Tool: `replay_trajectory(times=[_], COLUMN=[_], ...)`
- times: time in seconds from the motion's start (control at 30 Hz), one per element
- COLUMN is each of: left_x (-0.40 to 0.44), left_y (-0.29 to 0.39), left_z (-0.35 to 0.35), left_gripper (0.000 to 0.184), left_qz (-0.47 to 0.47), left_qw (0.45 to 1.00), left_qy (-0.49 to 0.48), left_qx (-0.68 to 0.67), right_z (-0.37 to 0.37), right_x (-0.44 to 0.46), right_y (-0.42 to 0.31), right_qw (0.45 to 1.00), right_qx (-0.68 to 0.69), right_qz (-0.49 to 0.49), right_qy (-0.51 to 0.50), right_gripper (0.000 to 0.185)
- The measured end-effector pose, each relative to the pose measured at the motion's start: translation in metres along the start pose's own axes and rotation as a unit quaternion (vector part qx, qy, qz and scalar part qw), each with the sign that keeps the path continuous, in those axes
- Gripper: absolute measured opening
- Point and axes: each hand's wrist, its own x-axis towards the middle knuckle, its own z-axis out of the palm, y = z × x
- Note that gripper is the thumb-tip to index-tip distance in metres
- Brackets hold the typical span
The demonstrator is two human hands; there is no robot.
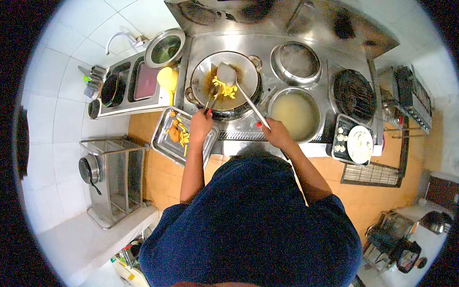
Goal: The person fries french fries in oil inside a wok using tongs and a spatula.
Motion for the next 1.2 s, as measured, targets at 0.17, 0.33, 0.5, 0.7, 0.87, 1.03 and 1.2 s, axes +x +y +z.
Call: replay_trajectory(times=[0.17,0.33,0.5,0.7,0.87,1.03,1.2], left_x=[-0.004,0.005,0.008,0.012,0.008,0.006,0.003], left_y=[0.007,-0.003,-0.002,-0.016,-0.016,-0.009,-0.010], left_z=[-0.016,-0.006,0.005,0.014,0.009,0.002,0.002], left_gripper=[0.034,0.033,0.032,0.033,0.031,0.033,0.036], left_qz=[-0.015,-0.021,-0.041,-0.023,-0.019,-0.029,-0.030], left_qw=[1.000,0.999,0.999,0.999,0.999,0.999,0.999], left_qy=[0.009,0.000,-0.017,-0.002,0.021,0.003,-0.009], left_qx=[0.013,0.025,0.029,0.041,0.018,0.029,0.013], right_z=[-0.001,0.002,0.012,0.016,-0.010,-0.010,-0.008], right_x=[0.005,0.013,0.012,-0.003,-0.020,-0.013,-0.001], right_y=[0.009,0.015,0.012,0.011,-0.020,0.005,0.025], right_qw=[0.991,0.983,0.959,0.959,0.996,0.998,0.998], right_qx=[-0.108,-0.140,0.231,0.246,0.068,0.002,-0.057], right_qz=[0.062,0.070,0.154,0.118,0.043,0.033,0.021], right_qy=[0.040,0.095,-0.058,-0.072,-0.030,-0.062,0.018], right_gripper=[0.029,0.029,0.029,0.031,0.030,0.028,0.027])
